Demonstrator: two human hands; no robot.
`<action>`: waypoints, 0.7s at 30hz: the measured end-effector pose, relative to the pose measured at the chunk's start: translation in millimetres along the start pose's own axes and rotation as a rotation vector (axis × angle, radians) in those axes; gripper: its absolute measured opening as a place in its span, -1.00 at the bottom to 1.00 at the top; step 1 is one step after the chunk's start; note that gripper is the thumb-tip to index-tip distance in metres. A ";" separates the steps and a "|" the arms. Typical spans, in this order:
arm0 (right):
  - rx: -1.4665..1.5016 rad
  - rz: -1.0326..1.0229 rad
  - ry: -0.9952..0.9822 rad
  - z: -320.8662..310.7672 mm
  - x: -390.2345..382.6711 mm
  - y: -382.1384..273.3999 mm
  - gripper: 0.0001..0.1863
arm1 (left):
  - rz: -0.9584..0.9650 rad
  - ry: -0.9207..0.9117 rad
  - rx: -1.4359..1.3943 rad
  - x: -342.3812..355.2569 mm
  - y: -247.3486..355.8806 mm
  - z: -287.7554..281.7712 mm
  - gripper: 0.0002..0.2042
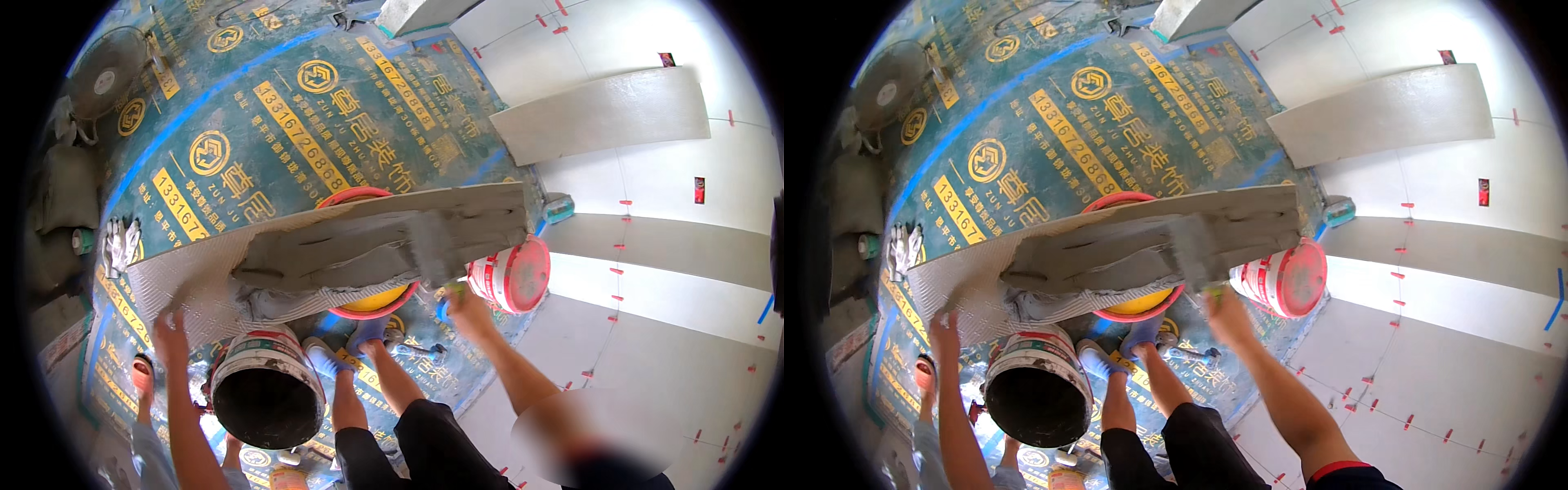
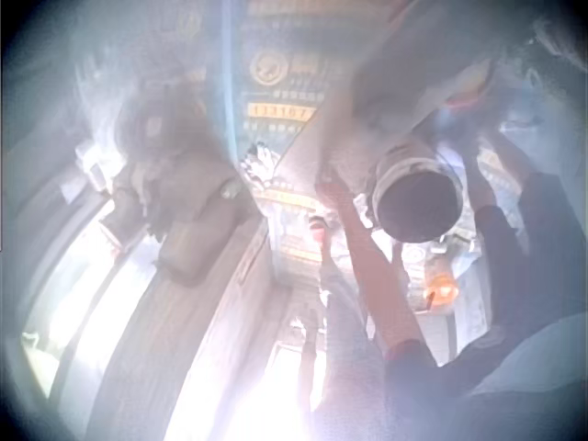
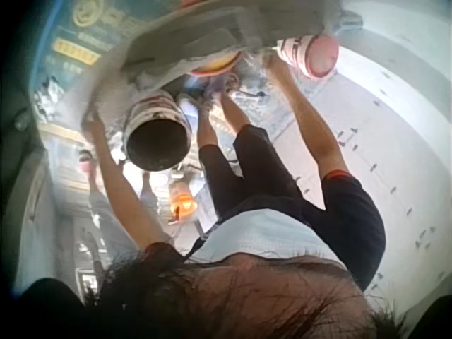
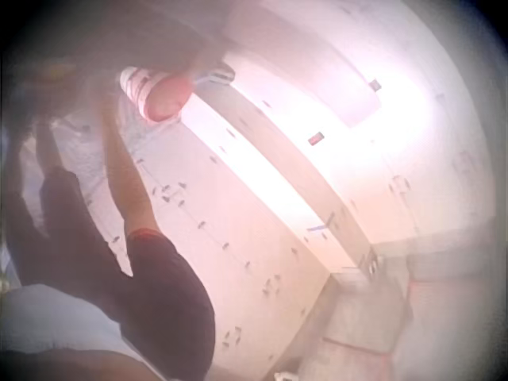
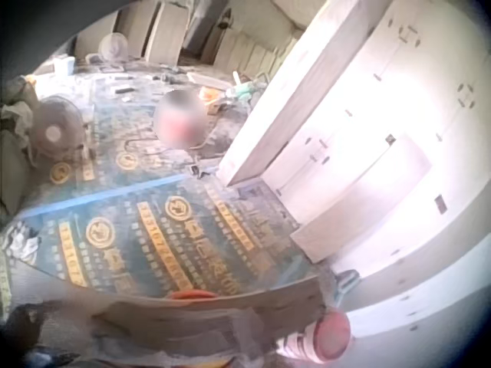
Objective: The person spreads mortar onto the back of a large tile using a trowel and then lifts the tile to press it onto a wall, aligning it with a laser guide.
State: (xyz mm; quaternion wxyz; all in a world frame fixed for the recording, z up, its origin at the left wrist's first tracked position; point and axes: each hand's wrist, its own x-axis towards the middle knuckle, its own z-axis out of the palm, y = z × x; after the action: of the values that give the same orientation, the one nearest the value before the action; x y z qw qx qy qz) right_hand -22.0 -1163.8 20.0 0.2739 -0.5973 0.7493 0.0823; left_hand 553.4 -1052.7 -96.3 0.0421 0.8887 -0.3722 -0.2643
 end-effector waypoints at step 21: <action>0.183 -0.016 -0.474 60.7 -88.9 -80.3 -0.43 | -0.084 0.084 0.252 64.5 -183.6 58.3 -0.26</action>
State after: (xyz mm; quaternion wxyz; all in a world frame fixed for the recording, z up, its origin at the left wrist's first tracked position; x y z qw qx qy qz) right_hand 84.6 -1082.7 30.8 0.4955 -0.5400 0.6637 0.1496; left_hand 679.2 -957.6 -224.4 -0.0655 0.9122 -0.3626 -0.1793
